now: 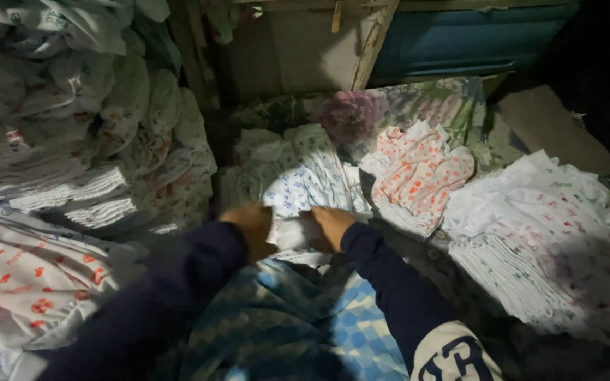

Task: Folding and stacking baby clothes in a production environment.

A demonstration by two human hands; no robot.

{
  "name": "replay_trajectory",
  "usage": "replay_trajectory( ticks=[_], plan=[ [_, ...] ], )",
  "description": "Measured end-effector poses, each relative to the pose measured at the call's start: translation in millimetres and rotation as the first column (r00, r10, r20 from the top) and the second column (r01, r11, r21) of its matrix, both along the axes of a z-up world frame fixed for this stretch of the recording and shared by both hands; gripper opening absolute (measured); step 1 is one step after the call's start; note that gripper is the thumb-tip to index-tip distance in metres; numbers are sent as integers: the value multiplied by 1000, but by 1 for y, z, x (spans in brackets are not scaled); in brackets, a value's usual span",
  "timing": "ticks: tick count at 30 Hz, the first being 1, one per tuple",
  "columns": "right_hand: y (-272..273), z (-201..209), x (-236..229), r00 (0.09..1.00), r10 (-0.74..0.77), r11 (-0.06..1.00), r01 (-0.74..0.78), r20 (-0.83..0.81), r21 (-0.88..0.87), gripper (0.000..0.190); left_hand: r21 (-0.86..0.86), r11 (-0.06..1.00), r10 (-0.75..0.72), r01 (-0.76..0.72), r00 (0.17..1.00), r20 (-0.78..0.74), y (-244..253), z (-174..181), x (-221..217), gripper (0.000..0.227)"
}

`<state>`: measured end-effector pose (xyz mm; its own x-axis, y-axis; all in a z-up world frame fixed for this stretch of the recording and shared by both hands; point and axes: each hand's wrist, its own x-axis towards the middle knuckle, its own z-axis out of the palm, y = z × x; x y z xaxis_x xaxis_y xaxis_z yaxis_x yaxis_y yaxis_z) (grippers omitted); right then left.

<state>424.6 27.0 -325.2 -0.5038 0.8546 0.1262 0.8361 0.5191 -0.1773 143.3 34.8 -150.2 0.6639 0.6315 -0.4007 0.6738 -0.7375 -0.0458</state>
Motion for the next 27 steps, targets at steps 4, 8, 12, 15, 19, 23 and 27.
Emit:
replay_trajectory(
  ticks=[4, 8, 12, 15, 19, 23, 27],
  plan=[
    [10, 39, -13, 985, -100, 992, 110, 140, -69, 42, 318, 947, -120, 52, 973, 199, 18, -81, 57, 129],
    [5, 77, -21, 992, -79, 995, 73, 102, 61, 40, 363, 932, -93, -6, 962, 255, 45, -97, 80, 135],
    [-2, 86, -26, 989, -144, 990, 144, 44, 10, 41, 312, 947, -138, 80, 976, 170, 50, -90, 79, 103],
    [-4, 100, -35, 975, -203, 968, 214, 92, -128, 52, 148, 989, 4, -19, 994, 105, 41, -63, 81, 38],
    [-6, 112, -43, 968, -247, 959, 251, 48, -132, 91, 131, 991, 4, -23, 990, 138, 61, -61, 83, 48],
    [7, 117, -33, 942, -332, 943, 333, 50, -21, 90, 131, 991, -33, 13, 987, 156, 69, -28, 88, 43],
    [28, 140, 3, 946, -295, 935, 315, -136, 162, 72, 340, 928, -177, 153, 983, 42, 75, 39, 95, 74]
  ],
)
